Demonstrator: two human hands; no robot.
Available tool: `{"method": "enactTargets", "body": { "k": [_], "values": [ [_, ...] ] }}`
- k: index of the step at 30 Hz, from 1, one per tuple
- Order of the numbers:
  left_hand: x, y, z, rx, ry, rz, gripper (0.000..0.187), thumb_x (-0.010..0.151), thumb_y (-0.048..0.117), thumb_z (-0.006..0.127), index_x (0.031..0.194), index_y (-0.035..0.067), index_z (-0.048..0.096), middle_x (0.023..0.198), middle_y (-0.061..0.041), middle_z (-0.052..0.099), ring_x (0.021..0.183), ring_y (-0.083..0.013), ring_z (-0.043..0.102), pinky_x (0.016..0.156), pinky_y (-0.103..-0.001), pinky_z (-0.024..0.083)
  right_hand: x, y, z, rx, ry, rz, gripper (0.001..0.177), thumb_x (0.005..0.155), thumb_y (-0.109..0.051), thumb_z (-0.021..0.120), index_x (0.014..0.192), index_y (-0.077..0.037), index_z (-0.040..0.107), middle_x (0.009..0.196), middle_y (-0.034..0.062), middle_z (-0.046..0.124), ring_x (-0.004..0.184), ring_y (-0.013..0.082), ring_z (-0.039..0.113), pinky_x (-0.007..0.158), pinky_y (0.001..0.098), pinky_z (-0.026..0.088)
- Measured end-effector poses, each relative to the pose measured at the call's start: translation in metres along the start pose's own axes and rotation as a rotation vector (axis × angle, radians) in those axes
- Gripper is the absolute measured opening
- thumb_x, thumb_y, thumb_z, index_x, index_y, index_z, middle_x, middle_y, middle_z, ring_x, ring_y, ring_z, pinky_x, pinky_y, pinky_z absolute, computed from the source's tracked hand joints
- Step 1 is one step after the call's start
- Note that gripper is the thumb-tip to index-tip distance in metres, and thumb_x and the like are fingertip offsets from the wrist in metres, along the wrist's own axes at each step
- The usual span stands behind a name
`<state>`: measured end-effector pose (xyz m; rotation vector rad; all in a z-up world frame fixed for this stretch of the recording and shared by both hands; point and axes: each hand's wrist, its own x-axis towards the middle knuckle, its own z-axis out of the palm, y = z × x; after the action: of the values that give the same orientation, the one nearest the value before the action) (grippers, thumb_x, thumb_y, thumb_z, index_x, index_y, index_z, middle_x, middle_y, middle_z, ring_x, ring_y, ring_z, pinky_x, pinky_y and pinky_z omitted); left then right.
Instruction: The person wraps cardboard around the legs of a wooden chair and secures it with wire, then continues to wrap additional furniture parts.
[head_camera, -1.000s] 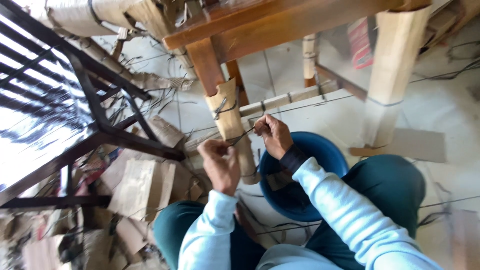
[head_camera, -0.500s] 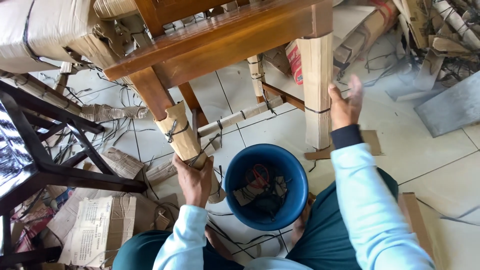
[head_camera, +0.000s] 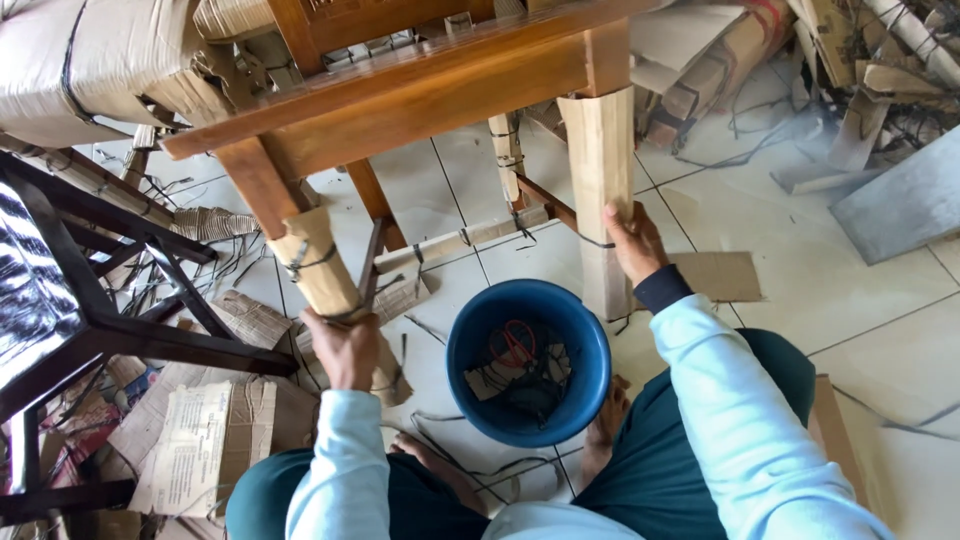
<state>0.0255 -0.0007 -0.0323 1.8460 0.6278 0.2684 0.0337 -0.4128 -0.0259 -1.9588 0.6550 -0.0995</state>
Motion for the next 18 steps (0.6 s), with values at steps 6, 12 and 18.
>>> {"method": "enactTargets", "body": {
  "k": [6, 12, 18],
  "values": [
    [0.004, 0.012, -0.017, -0.171, 0.174, 0.099, 0.067, 0.066, 0.005, 0.075, 0.13, 0.015, 0.059, 0.114, -0.025, 0.068, 0.115, -0.0411, 0.066, 0.085, -0.049, 0.049, -0.032, -0.012, 0.003, 0.057, -0.076, -0.129, 0.077, 0.1, -0.071, 0.052, 0.143, -0.007, 0.051, 0.134, 0.0356, 0.059, 0.129, 0.0526, 0.053, 0.103, 0.0612, 0.047],
    [-0.057, 0.082, -0.011, 0.163, 0.372, 0.717, 0.106, 0.092, -0.011, 0.083, 0.168, 0.01, 0.012, 0.168, -0.033, 0.013, 0.157, -0.0532, 0.01, 0.127, -0.073, 0.015, -0.043, -0.004, 0.003, 0.088, -0.077, -0.252, 0.071, 0.104, -0.062, 0.053, 0.139, 0.0, 0.049, 0.125, 0.0403, 0.059, 0.124, 0.0569, 0.055, 0.099, 0.0638, 0.047],
    [-0.073, 0.132, 0.023, 0.048, -0.343, 1.083, 0.049, 0.087, -0.014, 0.068, 0.133, 0.004, 0.062, 0.105, -0.022, 0.072, 0.095, -0.0431, 0.073, 0.086, -0.056, 0.059, -0.023, 0.017, 0.001, -0.017, -0.106, -0.252, 0.079, 0.103, -0.075, 0.049, 0.14, -0.005, 0.049, 0.131, 0.0312, 0.059, 0.128, 0.0482, 0.055, 0.105, 0.0573, 0.046]
  ]
}}
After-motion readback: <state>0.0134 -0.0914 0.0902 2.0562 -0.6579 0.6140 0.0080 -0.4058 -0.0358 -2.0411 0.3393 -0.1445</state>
